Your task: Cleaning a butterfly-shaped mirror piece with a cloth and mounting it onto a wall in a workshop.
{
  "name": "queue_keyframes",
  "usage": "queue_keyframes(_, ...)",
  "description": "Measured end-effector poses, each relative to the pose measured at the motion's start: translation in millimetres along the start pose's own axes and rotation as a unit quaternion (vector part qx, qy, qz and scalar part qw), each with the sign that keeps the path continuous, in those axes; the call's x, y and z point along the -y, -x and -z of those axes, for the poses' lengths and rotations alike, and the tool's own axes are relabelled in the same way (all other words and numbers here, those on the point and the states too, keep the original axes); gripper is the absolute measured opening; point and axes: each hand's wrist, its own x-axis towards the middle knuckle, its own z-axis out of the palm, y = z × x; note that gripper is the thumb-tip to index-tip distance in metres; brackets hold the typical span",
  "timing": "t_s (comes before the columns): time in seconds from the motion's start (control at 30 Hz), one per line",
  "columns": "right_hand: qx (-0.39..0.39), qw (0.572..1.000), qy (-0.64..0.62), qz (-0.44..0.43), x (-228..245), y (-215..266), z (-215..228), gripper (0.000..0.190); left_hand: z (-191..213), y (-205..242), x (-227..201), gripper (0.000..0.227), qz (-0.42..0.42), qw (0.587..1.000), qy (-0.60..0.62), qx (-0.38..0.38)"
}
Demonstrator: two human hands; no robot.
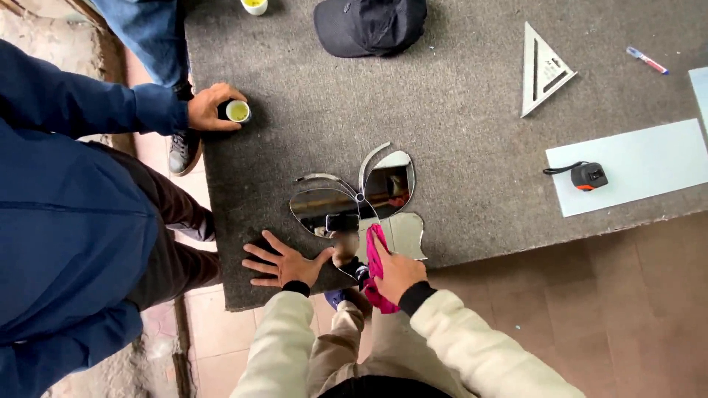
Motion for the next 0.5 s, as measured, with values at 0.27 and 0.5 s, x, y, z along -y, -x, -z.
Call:
queue_keyframes(0.27, 0.018, 0.999, 0.012, -0.025, -4, -5, 6, 0.094, -5, -7, 1, 0.177, 0.000, 1.000, 0.008, -0.005)
queue_keyframes(0.5, 0.043, 0.998, 0.041, -0.026, -9, 21, 10, 0.094, -5, -8, 1, 0.177, 0.000, 1.000, 0.009, -0.002)
